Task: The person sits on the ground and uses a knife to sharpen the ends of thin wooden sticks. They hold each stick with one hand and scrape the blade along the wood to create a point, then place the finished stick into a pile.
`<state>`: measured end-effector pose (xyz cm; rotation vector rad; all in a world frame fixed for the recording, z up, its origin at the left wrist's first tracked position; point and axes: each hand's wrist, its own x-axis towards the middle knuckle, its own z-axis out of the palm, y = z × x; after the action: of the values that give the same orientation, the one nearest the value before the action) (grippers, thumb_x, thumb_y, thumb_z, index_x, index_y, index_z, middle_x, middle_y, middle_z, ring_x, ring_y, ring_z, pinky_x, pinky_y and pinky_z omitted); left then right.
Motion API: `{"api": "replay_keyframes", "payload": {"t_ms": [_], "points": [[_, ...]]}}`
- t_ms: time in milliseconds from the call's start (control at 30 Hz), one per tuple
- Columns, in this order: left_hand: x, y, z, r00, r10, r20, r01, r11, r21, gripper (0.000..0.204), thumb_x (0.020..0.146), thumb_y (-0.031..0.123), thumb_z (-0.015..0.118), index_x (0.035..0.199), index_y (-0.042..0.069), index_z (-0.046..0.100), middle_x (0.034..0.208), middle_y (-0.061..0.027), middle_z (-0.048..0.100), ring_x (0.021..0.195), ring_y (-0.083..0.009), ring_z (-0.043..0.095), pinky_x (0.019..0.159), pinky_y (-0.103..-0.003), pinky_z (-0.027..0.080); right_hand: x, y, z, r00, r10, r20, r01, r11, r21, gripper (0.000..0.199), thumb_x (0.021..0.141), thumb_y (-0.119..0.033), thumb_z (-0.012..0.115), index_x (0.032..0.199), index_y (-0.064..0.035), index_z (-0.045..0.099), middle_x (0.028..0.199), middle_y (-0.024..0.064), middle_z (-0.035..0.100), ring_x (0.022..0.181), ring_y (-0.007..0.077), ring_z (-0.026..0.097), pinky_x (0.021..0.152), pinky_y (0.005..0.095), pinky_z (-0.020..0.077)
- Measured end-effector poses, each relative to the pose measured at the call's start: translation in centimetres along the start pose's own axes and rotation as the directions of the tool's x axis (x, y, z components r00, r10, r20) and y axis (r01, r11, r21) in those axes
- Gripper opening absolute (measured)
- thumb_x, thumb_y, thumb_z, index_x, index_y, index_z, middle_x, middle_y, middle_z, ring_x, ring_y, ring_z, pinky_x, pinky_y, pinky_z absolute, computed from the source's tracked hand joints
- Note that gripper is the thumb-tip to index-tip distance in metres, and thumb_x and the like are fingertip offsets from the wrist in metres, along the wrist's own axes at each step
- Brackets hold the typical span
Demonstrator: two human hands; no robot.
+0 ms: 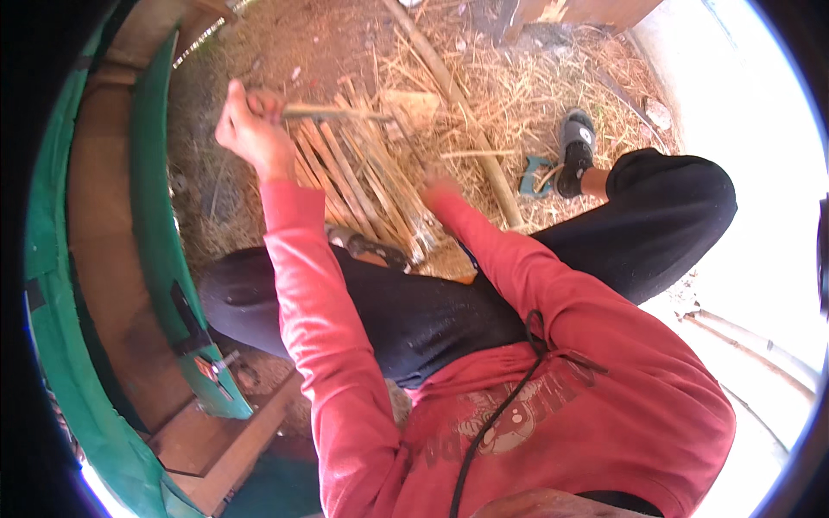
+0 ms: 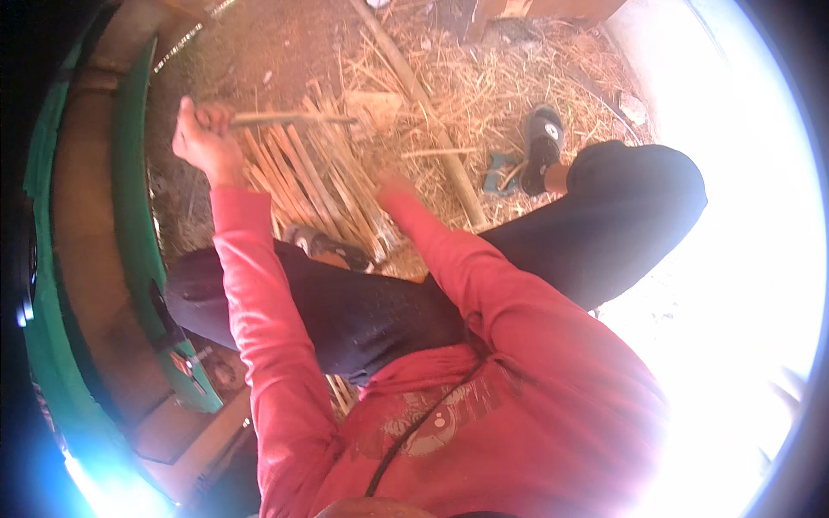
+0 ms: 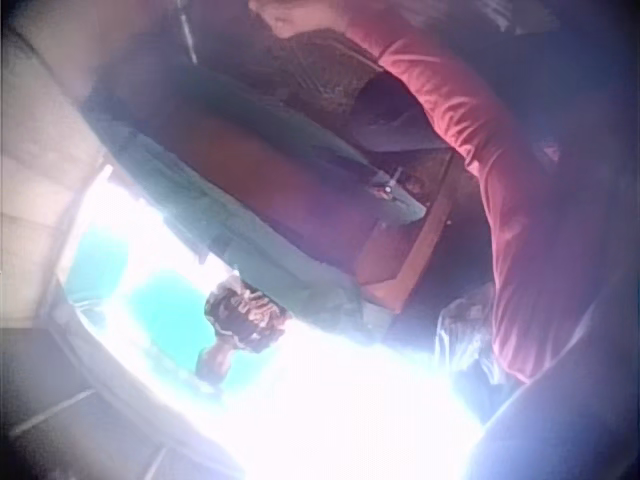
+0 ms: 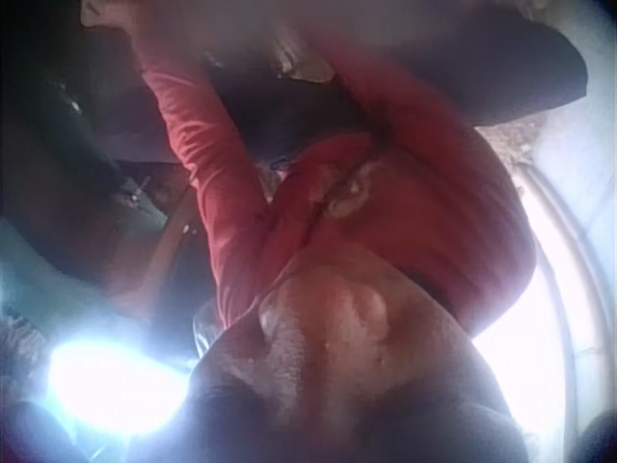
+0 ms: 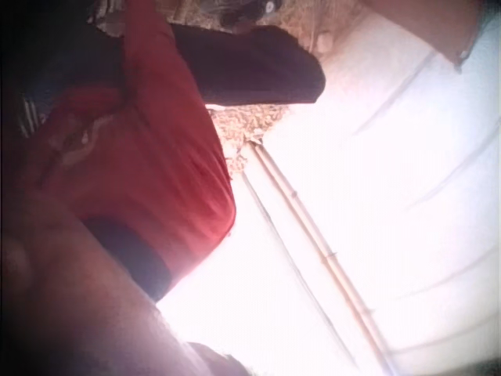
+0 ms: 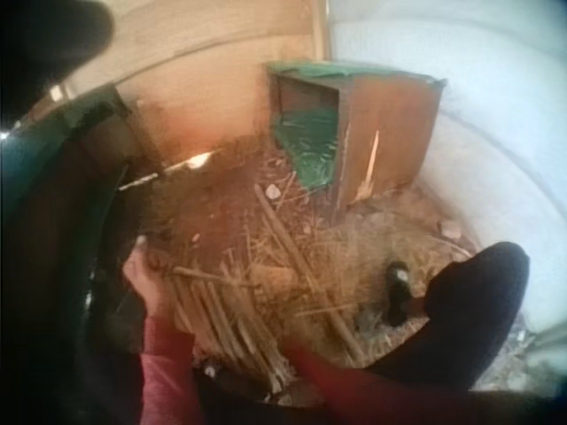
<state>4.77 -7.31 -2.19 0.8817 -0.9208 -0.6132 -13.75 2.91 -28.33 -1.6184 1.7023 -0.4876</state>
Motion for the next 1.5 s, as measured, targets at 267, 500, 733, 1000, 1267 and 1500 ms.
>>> {"api": "replay_keyframes", "payload": {"t_ms": [267,500,733,1000,1267,1500], "points": [[-0.7,0.0,1.7,0.985,0.103,-0.140,-0.090,0.992,0.091,0.049,0.102,0.029,0.049,0.060,0.009,0.033,0.055,-0.0018,0.038,0.052,-0.0134,0.038,0.052,-0.032,0.035,0.4,-5.1,-1.1,0.967,0.069,-0.245,-0.005,0.968,0.250,0.027,0.080,-0.022,0.063,0.094,0.0015,0.066,0.093,0.0276,0.067,0.089,0.0448,0.064,0.082,0.0509,0.0507],[-1.0,-0.8,1.9,0.967,0.145,-0.209,-0.093,0.966,0.243,0.052,0.102,0.035,0.048,0.059,0.009,0.035,0.056,-0.0020,0.042,0.054,-0.0132,0.041,0.054,-0.031,0.038,-1.4,-3.3,0.6,0.998,0.066,0.021,-0.068,0.991,0.116,0.028,0.078,-0.023,0.061,0.096,-0.0019,0.064,0.091,0.0248,0.067,0.089,0.0423,0.065,0.081,0.0500,0.0506],[-1.1,-1.1,2.2,0.949,0.140,-0.283,-0.043,0.945,0.324,0.054,0.102,0.040,0.048,0.059,0.010,0.038,0.056,-0.0018,0.043,0.054,-0.0136,0.043,0.056,-0.032,0.040,-1.1,-0.5,0.7,0.983,0.016,0.180,0.013,0.988,-0.156,0.036,0.079,-0.027,0.058,0.104,-0.0014,0.064,0.097,0.0256,0.066,0.095,0.0419,0.064,0.085,0.0479,0.0506],[1.0,3.6,1.1,0.902,0.147,-0.407,-0.069,0.977,0.199,0.042,0.102,0.035,0.050,0.071,0.008,0.041,0.061,-0.0047,0.044,0.056,-0.0159,0.041,0.057,-0.034,0.040,0.2,-4.8,-2.4,0.984,0.102,-0.149,-0.052,0.952,0.303,0.028,0.081,-0.023,0.063,0.099,-0.0023,0.066,0.094,0.0278,0.067,0.089,0.0430,0.066,0.081,0.0484,0.0533],[2.0,8.4,-0.7,0.955,0.086,-0.285,-0.078,0.996,0.038,0.030,0.100,0.023,0.055,0.082,0.005,0.041,0.066,-0.0056,0.041,0.061,-0.0187,0.044,0.068,-0.040,0.048,-0.4,5.4,-3.5,0.865,0.464,-0.193,-0.475,0.880,-0.016,0.030,0.079,-0.028,0.068,0.098,-0.0042,0.065,0.096,0.0233,0.069,0.091,0.0338,0.067,0.082,0.0462,0.0521],[2.1,13.0,-4.0,0.966,-0.018,-0.257,-0.026,0.986,-0.167,0.035,0.105,0.031,0.044,0.079,0.011,0.031,0.071,-0.0025,0.030,0.064,-0.0178,0.037,0.078,-0.043,0.042,-1.4,7.9,1.4,0.991,0.130,-0.038,-0.135,0.922,-0.364,0.038,0.083,-0.036,0.066,0.110,-0.0092,0.064,0.092,0.0177,0.068,0.087,0.0367,0.064,0.083,0.0457,0.0505]]}}
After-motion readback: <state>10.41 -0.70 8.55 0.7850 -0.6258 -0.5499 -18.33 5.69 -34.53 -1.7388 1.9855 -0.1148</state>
